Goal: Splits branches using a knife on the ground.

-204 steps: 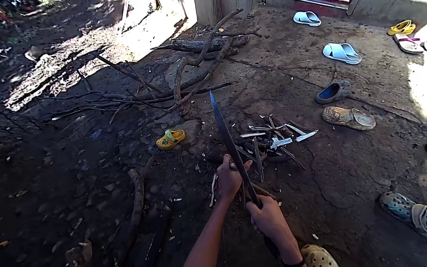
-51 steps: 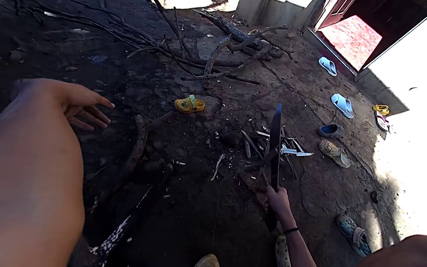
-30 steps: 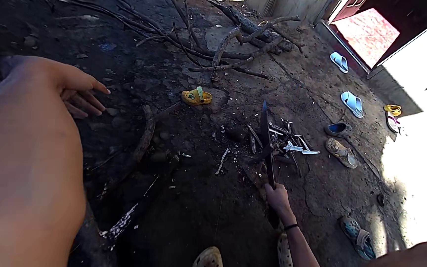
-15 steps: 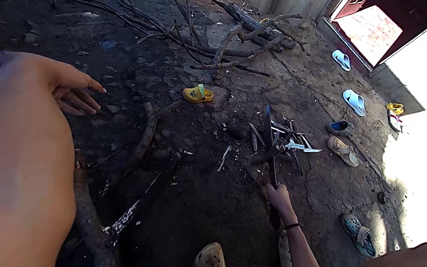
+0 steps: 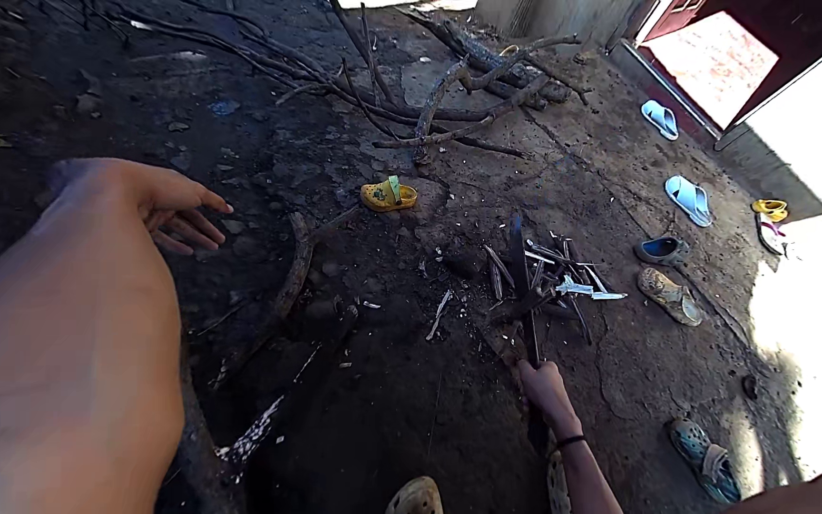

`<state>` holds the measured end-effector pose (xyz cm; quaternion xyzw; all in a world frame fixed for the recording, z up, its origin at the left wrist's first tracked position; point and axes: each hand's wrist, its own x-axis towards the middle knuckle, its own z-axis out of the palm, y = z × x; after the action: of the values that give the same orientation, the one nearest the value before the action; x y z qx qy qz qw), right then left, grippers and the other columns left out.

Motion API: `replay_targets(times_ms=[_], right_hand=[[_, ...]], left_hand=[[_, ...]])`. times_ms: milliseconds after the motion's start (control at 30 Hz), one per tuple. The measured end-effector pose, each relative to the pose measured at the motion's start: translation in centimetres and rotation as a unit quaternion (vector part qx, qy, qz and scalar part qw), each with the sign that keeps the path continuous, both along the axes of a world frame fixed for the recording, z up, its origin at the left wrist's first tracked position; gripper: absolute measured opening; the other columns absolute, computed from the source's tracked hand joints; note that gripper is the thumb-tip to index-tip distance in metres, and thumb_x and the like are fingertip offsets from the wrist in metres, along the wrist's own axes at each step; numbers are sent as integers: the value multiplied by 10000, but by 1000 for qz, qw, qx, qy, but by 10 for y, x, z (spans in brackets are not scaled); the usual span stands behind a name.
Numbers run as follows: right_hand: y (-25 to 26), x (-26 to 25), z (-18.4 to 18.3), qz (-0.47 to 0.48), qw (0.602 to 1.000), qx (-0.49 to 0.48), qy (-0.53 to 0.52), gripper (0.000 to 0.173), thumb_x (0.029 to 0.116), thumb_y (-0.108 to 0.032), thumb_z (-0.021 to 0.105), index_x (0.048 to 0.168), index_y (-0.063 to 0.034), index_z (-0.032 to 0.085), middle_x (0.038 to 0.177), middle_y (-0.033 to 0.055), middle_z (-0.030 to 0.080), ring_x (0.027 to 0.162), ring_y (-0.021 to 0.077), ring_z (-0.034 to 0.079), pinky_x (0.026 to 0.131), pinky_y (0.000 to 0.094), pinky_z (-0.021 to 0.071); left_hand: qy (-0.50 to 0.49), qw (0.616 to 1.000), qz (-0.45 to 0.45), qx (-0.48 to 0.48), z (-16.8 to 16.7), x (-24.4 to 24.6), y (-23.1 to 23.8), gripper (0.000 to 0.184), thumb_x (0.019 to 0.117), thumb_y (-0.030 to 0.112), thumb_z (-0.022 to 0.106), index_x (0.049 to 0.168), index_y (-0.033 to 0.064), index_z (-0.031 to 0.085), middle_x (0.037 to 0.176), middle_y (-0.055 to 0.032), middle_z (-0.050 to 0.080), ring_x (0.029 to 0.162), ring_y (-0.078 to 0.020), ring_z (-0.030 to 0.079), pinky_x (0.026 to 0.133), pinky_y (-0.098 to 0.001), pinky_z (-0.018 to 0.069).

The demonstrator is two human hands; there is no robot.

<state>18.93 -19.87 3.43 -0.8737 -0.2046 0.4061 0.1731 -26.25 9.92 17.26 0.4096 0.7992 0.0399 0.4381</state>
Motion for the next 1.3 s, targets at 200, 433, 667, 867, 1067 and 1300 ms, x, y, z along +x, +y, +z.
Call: replay_targets(times_ms=[200,433,667,867,1067,1300], right_hand=[[17,17,17,-20,999,-14,30,294,1087,-313,474,1004,-37,528,559,33,526,390,127,541,388,302,507],[46,1,-2,52,998,4,-28,327,1059,-347,492,1015,-41,599,675,54,592,484,141,586,483,334,527],[31,12,39,44,999,-27,9,311,1075,-347,483,1007,-51,551,595,31,561,424,124,563,422,300,513],[33,21,38,44,997,-63,0,294,1074,-343,474,1027,-58,530,588,25,542,412,116,551,415,292,509],[58,16,20,48,998,-33,-11,289,1067,-337,484,1047,-54,542,635,30,546,434,118,546,438,299,507],[76,45,29,12,998,-39,47,298,1080,-336,458,950,-74,515,570,13,523,406,114,535,411,289,504]], left_hand=[[-7,1000,-4,19,2,-2,16,417,1104,362,432,1421,96,491,1240,-211,641,1025,-300,653,883,-490,504],[-5,1000,-24,13,33,45,-14,417,1120,293,413,1444,39,478,1285,-256,614,1117,-361,621,949,-554,464],[-9,999,-25,29,36,33,-9,407,1113,292,433,1443,61,491,1262,-246,628,1097,-365,630,936,-573,470],[0,1000,1,-7,17,23,-13,402,1117,286,412,1420,37,498,1295,-249,611,1139,-371,616,957,-582,461],[10,999,-7,-29,3,32,-2,395,1124,282,396,1413,31,492,1301,-246,595,1148,-345,598,963,-550,453],[-5,999,-27,-18,15,57,-2,405,1124,285,391,1437,47,486,1300,-239,612,1130,-345,618,958,-551,460]])
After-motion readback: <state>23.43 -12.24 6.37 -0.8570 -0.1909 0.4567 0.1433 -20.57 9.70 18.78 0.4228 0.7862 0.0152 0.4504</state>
